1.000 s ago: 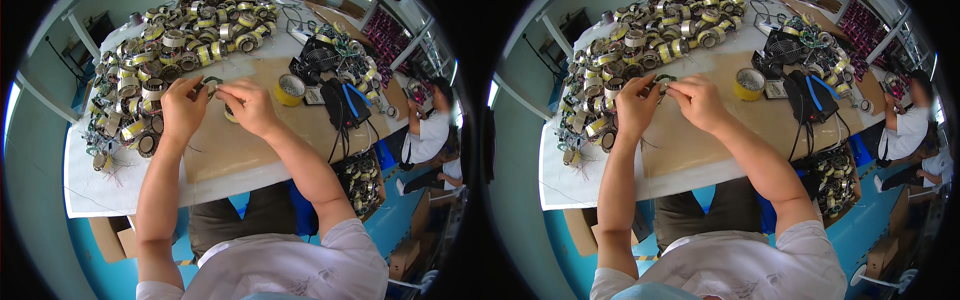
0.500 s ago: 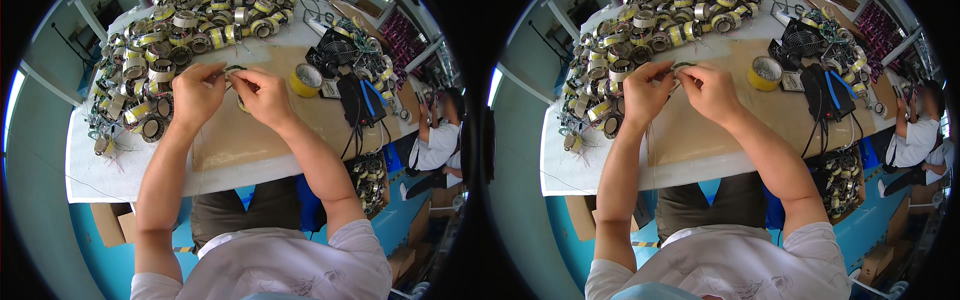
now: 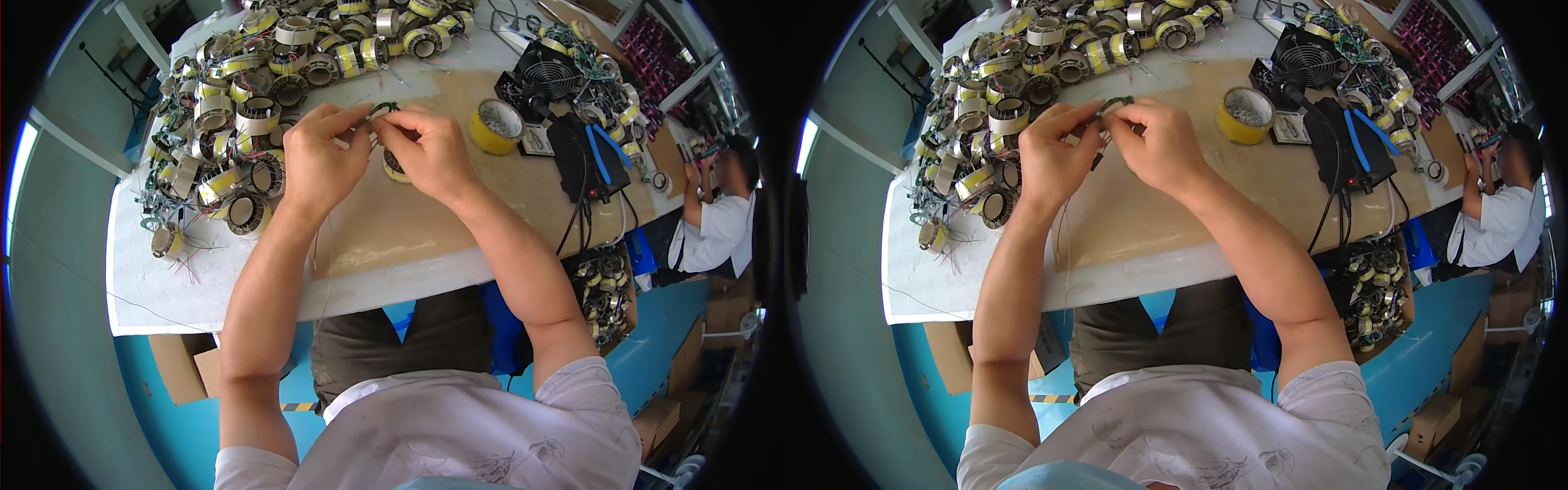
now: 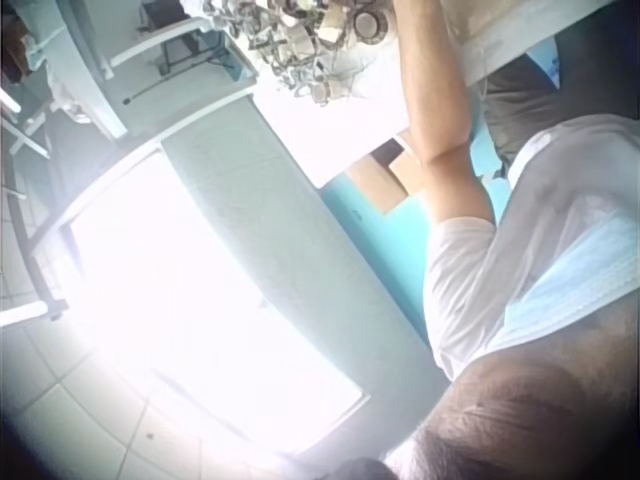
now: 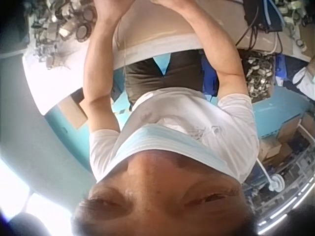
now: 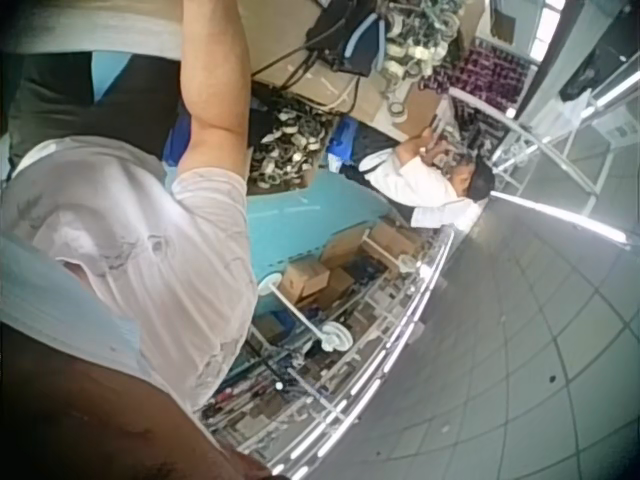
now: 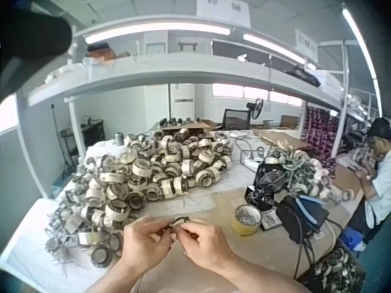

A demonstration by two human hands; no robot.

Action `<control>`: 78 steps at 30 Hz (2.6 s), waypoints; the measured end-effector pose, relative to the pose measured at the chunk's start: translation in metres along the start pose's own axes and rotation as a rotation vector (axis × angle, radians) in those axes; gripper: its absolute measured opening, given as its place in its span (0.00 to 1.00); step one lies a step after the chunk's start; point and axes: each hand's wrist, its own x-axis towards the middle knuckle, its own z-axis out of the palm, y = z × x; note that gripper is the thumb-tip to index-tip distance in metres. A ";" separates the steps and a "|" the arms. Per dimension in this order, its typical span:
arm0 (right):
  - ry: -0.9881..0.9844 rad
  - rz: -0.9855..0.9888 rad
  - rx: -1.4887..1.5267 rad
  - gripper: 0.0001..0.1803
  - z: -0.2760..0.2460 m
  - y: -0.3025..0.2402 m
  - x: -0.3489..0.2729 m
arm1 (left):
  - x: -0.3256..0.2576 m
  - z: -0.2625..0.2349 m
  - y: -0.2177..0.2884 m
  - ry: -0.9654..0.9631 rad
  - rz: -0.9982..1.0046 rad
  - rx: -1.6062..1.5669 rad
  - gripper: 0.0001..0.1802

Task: Soldering wires and components onto a circular circuit board assembly.

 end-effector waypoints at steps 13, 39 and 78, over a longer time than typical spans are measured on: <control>-0.058 0.053 -0.111 0.05 -0.001 -0.009 0.000 | -0.004 0.006 -0.002 0.062 0.067 0.095 0.16; -0.007 0.019 -0.019 0.05 0.000 -0.005 -0.004 | -0.008 0.009 -0.003 0.081 0.152 0.026 0.15; -0.558 0.276 -0.244 0.22 -0.049 0.002 0.012 | -0.002 0.011 -0.015 0.126 0.157 0.135 0.09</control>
